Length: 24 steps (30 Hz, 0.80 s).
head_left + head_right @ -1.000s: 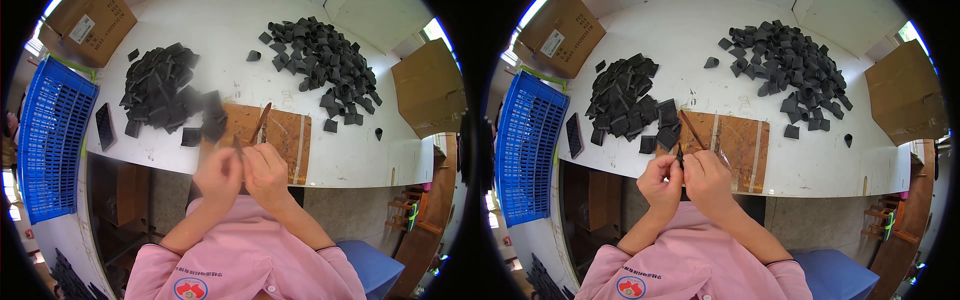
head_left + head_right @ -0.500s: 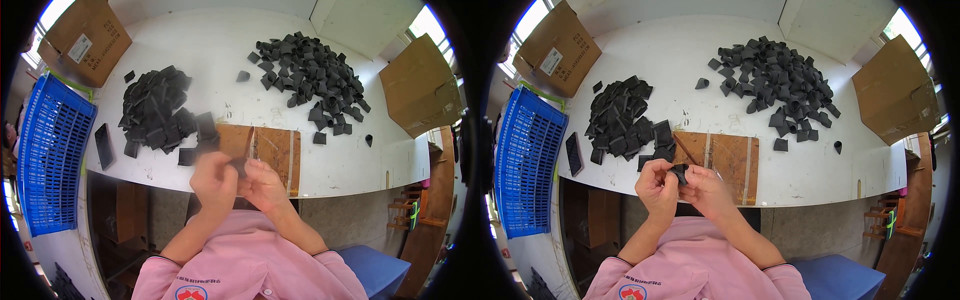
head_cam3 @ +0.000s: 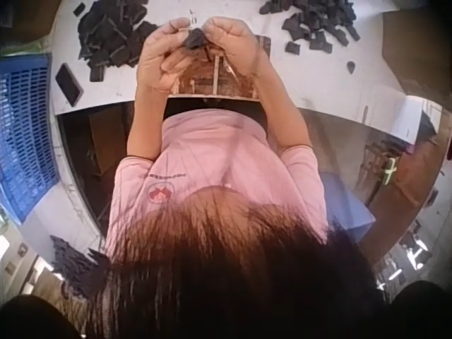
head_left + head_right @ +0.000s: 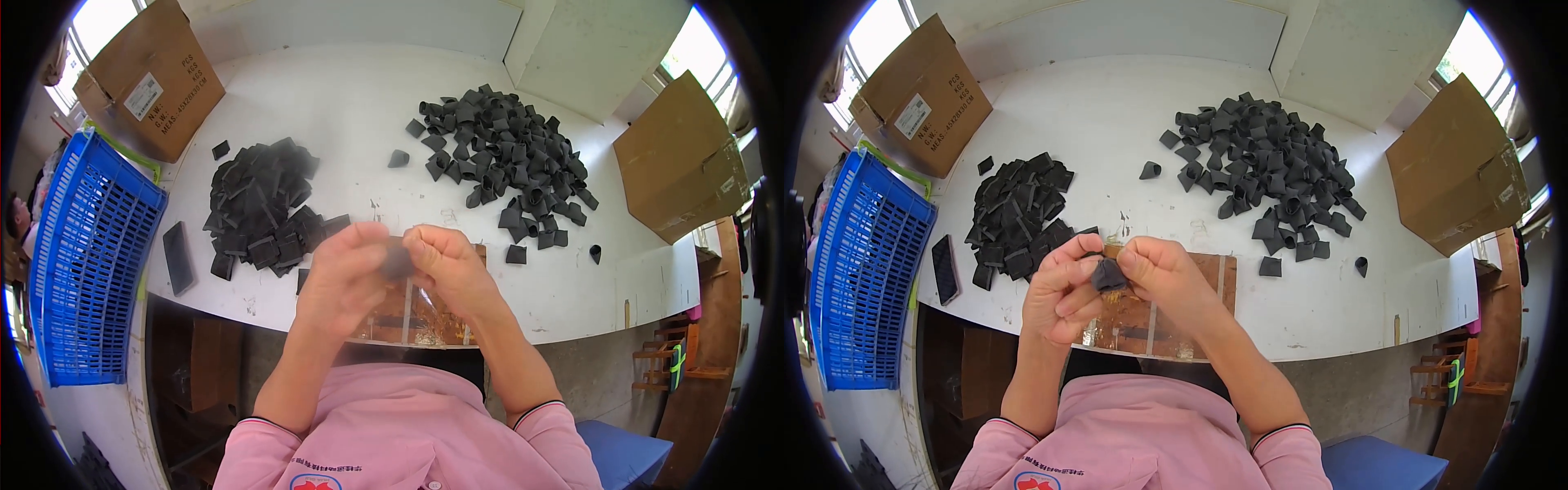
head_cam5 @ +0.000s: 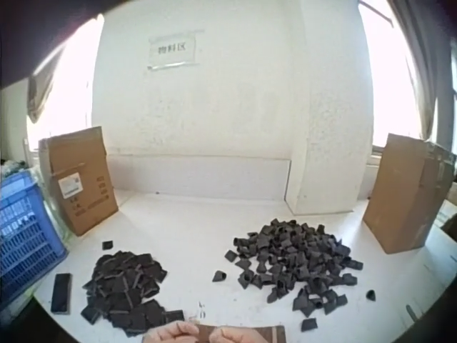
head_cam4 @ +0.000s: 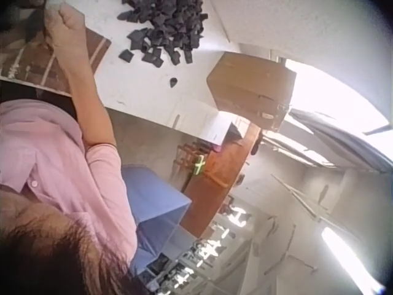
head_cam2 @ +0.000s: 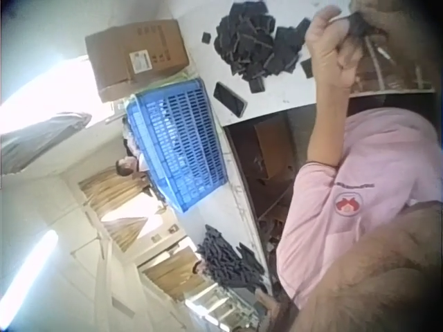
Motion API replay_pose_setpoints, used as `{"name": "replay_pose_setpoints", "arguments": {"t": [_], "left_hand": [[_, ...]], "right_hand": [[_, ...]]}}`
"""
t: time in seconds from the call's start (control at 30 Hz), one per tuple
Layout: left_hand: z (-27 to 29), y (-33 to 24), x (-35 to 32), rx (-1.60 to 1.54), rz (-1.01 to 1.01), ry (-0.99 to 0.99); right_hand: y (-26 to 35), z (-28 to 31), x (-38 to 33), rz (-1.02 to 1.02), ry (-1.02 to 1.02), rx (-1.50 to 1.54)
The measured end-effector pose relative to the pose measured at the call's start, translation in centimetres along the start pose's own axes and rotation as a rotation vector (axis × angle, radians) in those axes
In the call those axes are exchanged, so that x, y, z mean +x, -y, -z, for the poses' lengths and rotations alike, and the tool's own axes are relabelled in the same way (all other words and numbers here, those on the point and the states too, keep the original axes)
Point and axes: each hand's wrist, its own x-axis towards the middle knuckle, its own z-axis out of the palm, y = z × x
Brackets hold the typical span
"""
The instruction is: Inspecting and sorting small black foam or rubber components at a workbench.
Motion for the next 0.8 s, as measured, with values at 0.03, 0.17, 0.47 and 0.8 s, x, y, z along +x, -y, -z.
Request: {"name": "replay_pose_setpoints", "arguments": {"t": [0.03, 0.17, 0.47, 0.8], "left_hand": [[0.3, 0.3, -0.3, 0.053, -0.024, -0.025], [-0.2, 0.6, -0.2, 0.151, -0.121, -0.038], [-0.6, 1.3, -0.5, 0.280, -0.261, 0.014], [-1.7, 0.8, 0.4, 1.243, -0.881, 0.058]], "right_hand": [[-0.1, -0.1, 0.0, -0.001, -0.001, 0.001], [0.7, -0.5, 0.0, 0.118, -0.031, -0.104], [-0.9, 0.0, -0.1, 0.155, -0.019, -0.139], [0.5, -1.5, -2.1, 0.883, -0.361, -1.058]]}}
